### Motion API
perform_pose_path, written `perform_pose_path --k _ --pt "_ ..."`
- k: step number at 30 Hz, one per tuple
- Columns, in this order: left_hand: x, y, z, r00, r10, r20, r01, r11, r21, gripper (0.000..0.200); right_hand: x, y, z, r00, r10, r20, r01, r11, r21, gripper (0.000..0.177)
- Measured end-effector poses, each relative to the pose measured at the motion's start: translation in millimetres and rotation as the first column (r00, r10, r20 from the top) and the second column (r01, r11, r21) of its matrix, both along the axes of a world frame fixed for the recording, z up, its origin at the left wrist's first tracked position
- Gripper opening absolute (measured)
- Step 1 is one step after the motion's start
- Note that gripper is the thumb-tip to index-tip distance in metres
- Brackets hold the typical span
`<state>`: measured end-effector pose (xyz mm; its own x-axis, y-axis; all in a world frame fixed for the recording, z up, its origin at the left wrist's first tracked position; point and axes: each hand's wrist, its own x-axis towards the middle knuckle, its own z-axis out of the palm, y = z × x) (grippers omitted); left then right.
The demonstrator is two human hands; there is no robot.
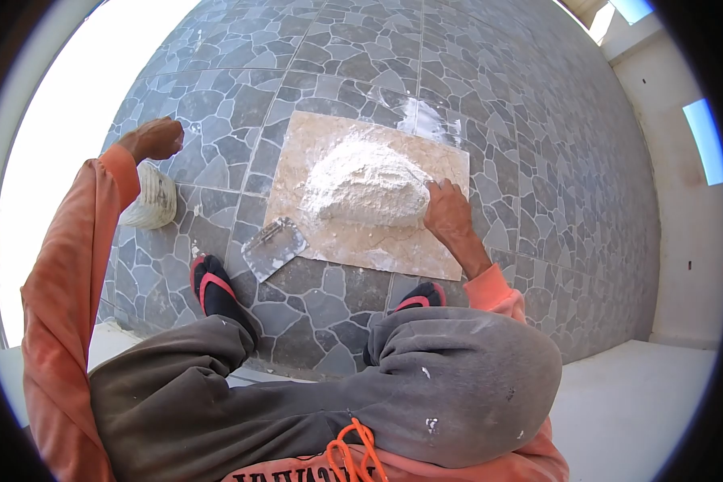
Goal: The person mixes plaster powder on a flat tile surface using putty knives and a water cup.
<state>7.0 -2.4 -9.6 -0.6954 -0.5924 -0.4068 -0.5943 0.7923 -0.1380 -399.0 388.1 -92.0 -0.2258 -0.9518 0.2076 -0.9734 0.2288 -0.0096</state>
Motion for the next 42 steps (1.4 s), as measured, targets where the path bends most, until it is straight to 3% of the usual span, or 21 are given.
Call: perform_pose_path --k 3,12,15,18,24,33,39,42 --pt "-3 2 4 0.999 0.013 0.045 -0.014 1.000 0.016 0.018 1 0 2 0.998 0.044 0.043 -0.044 0.999 0.008 0.030" --pt "-2 3 5 0.998 0.039 0.050 -0.040 0.999 0.021 0.018 3 2 0 0.988 0.143 -0.050 -0.146 0.988 -0.057 0.030" --pt "-3 5 7 0.998 0.038 0.055 -0.039 0.999 0.024 0.018 3 7 5 0.994 0.093 -0.055 -0.086 0.989 0.119 0.030" --pt "-3 4 5 0.998 0.039 0.045 -0.040 0.999 0.020 0.018 2 19 3 0.976 0.119 -0.180 -0.078 0.972 0.220 0.031" --pt "-5 9 10 0.997 0.055 0.061 -0.057 0.998 0.018 0.018 7 53 -28 0.958 0.121 -0.259 -0.053 0.965 0.257 0.030" --pt "-16 12 17 1.000 -0.003 0.020 0.003 1.000 0.015 0.018 9 53 -71 0.907 0.268 -0.324 -0.202 0.953 0.224 0.019" --pt "-24 19 16 0.999 -0.012 0.041 0.011 0.999 0.036 0.018 9 50 -44 0.930 0.155 -0.332 -0.081 0.970 0.227 0.017" --pt "-32 28 3 0.995 -0.057 0.084 0.053 0.997 0.052 0.018 8 53 -63 0.924 0.137 -0.356 -0.071 0.979 0.192 0.017"
